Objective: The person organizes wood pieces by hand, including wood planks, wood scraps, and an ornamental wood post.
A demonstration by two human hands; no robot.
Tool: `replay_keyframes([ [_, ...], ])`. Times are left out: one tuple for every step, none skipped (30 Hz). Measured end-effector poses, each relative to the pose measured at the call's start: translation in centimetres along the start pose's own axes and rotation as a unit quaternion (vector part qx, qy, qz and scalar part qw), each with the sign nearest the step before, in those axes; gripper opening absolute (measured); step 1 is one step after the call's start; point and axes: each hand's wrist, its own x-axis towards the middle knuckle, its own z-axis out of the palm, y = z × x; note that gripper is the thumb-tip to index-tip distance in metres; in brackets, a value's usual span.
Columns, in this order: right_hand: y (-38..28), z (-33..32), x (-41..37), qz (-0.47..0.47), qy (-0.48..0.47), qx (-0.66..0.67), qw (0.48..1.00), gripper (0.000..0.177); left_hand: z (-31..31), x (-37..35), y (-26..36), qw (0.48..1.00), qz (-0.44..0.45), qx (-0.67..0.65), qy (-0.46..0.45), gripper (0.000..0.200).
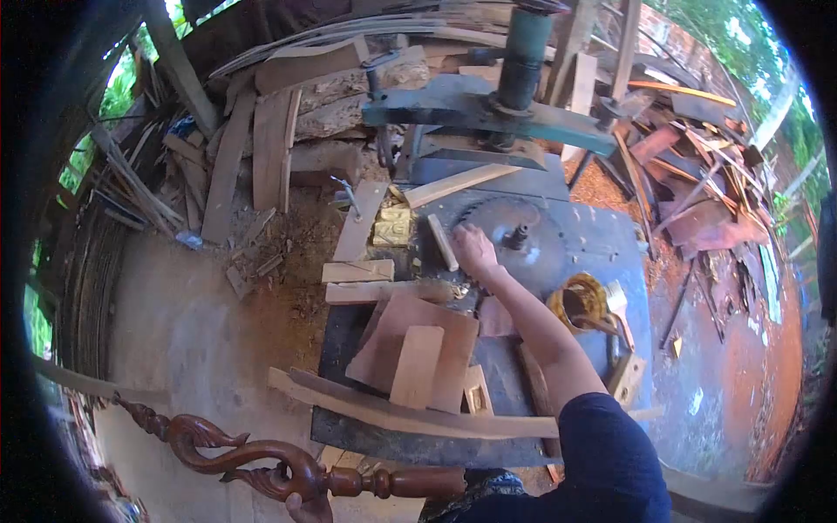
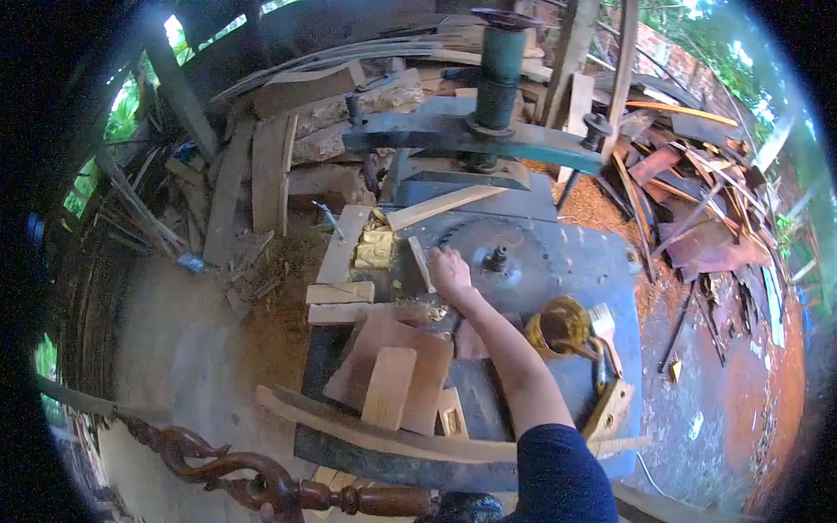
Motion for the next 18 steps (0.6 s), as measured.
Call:
replay_keyframes([
  [0.6,1.7,2.4,0.016,0.005,-0.022,1.000,0.021,0.6,0.1,-0.2,0.999,0.019,0.032,0.022,0.061],
  [1.1,3.3,4.7,0.009,0.025,-0.056,0.998,0.025,1.0,0.4,-0.2,0.996,0.038,0.064,0.042,0.060],
  [1.6,4.6,6.9,0.001,0.046,-0.089,0.995,0.029,0.9,0.3,-0.1,0.996,0.045,0.065,0.042,0.060],
  [1.0,4.4,8.5,-0.014,0.047,-0.134,0.990,0.038,0.7,0.3,-0.1,0.996,0.048,0.065,0.041,0.060],
  [1.2,5.1,10.4,-0.025,0.023,-0.175,0.984,0.049,0.4,0.2,-0.2,0.996,0.051,0.063,0.042,0.060],
  [1.5,6.0,11.8,-0.035,-0.008,-0.224,0.974,0.056,-0.1,0.1,-0.2,0.996,0.056,0.058,0.043,0.060],
  [2.0,7.0,13.3,-0.047,-0.039,-0.272,0.960,0.062,-0.6,0.0,-0.2,0.996,0.063,0.053,0.046,0.060],
  [2.5,7.9,14.9,-0.029,-0.099,-0.269,0.958,0.071,-1.1,-0.1,-0.3,0.995,0.069,0.049,0.049,0.059],
  [2.6,7.8,15.2,-0.036,-0.125,-0.292,0.947,0.077,-1.7,-0.3,-0.3,0.995,0.074,0.045,0.053,0.059],
  [4.3,9.3,16.5,-0.039,-0.107,-0.283,0.952,0.075,-2.1,-0.5,-0.2,0.994,0.077,0.042,0.057,0.059],
  [5.5,11.0,17.9,-0.041,-0.090,-0.275,0.956,0.073,-2.5,-0.7,-0.2,0.994,0.078,0.039,0.062,0.059],
  [4.5,10.6,18.2,-0.049,-0.095,-0.275,0.956,0.073,-2.8,-0.9,-0.1,0.989,0.094,0.075,0.085,0.060],
  [3.0,8.4,18.0,-0.067,-0.139,-0.303,0.940,0.067,-3.1,-1.2,0.0,0.989,0.095,0.071,0.092,0.060],
  [2.2,7.1,17.7,-0.081,-0.183,-0.334,0.921,0.061,-3.4,-1.4,0.1,0.989,0.091,0.065,0.101,0.061],
  [2.5,7.3,17.4,-0.081,-0.190,-0.339,0.918,0.061,-3.6,-1.6,0.1,0.989,0.083,0.061,0.109,0.061],
  [2.6,7.4,17.2,-0.127,-0.160,-0.326,0.923,0.056,-3.9,-1.8,0.2,0.989,0.075,0.056,0.116,0.061],
  [2.6,7.2,17.0,-0.174,-0.127,-0.311,0.926,0.050,-4.1,-1.9,0.2,0.989,0.070,0.049,0.121,0.061],
  [0.0,4.8,15.6,-0.178,-0.095,-0.250,0.947,0.047,-4.3,-2.1,0.3,0.989,0.065,0.043,0.127,0.062],
])
